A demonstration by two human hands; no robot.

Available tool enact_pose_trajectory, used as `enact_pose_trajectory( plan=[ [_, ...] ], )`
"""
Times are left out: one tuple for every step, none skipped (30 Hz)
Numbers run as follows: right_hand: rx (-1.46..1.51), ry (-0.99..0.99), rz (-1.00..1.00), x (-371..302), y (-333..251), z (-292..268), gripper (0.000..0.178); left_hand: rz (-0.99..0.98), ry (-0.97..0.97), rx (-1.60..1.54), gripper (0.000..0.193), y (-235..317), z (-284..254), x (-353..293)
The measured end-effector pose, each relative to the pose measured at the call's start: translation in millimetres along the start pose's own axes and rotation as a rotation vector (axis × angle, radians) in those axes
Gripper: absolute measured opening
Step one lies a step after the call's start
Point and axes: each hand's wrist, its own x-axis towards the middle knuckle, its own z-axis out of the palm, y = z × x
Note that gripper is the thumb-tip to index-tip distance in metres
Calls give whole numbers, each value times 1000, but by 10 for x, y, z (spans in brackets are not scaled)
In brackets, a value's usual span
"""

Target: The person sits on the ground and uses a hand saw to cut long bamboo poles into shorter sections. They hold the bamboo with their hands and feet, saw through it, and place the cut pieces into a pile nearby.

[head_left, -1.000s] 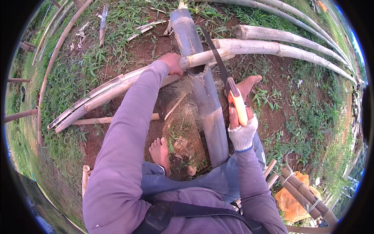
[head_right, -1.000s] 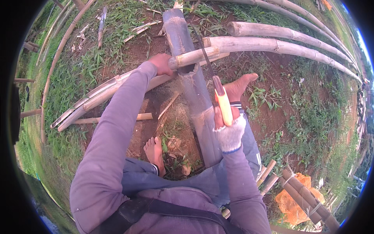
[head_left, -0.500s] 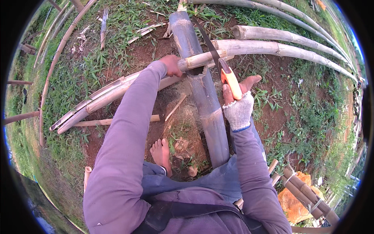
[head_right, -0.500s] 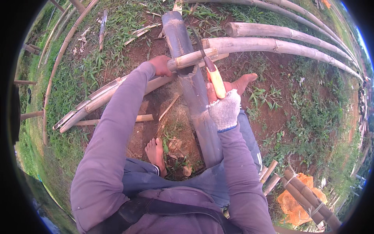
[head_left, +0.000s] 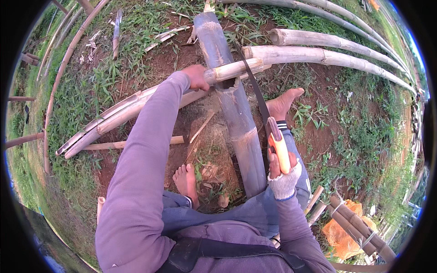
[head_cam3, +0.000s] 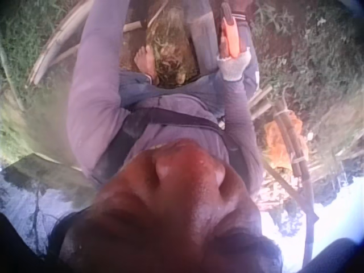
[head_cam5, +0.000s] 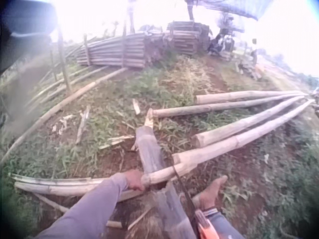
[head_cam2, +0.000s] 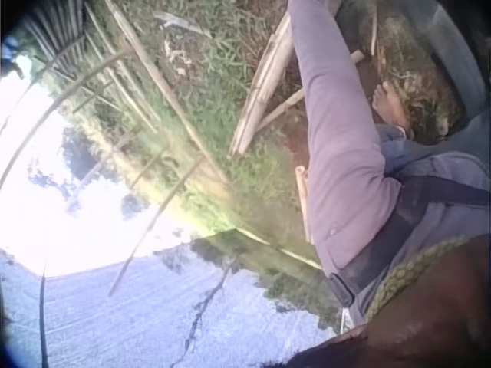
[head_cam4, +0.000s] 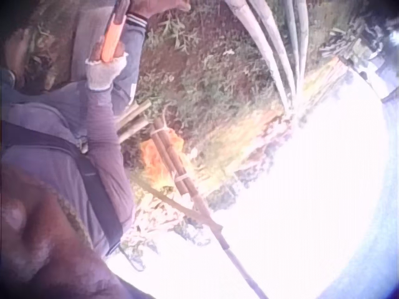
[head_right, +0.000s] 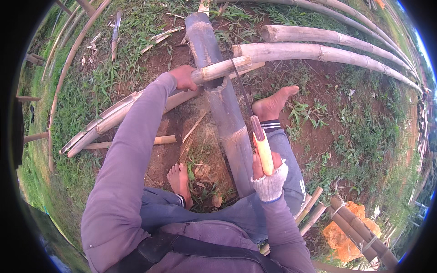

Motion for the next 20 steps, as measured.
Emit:
enact_pose_trajectory(
  plan=[
    [124,24,121,-166,26,21,15,-25,-22,-22,48,43,47,-13],
    [243,64,241,-263,-46,22,14,-43,-36,-41,48,124,9,-4],
    [132,58,164,-178,10,75,16,-62,-49,-60,48,156,4,24],
    [151,48,213,191,-56,222,18,-58,-24,-59,47,60,54,63],
    [163,55,257,597,-84,376,20,-51,-33,-75,47,99,108,89],
    [88,36,292,823,-59,449,21,-46,-30,-85,46,145,87,106],
    [22,0,329,942,-64,498,23,-57,-31,-103,46,133,76,76],
    [98,5,214,954,-129,413,23,-62,-36,-125,45,127,46,59],
    [172,96,160,729,-132,340,21,-17,-24,-76,44,112,41,33],
    [107,16,142,415,-114,152,18,19,9,-36,44,17,5,20],
    [142,44,147,67,-56,37,16,57,27,2,44,-44,28,32],
    [115,14,143,-129,-68,-58,16,-66,-25,-95,43,17,44,26],
    [94,-4,127,-198,-56,-76,17,-77,-16,-83,43,17,22,22],
    [119,37,118,-49,-3,67,18,-75,-11,-68,43,48,7,45],
    [137,76,116,207,58,248,20,-69,-15,-56,42,100,62,68],
    [56,-29,264,581,86,443,23,-39,-31,-41,43,94,72,94],
    [-23,-119,399,898,98,550,26,-25,-41,-59,43,150,71,130],
    [56,-23,261,964,99,541,26,-25,-35,-73,43,158,50,132],
    [135,63,138,942,119,599,27,-33,-45,-90,43,106,63,109],
    [212,150,15,875,175,652,27,-44,-29,-43,45,40,33,92]
  ],
)
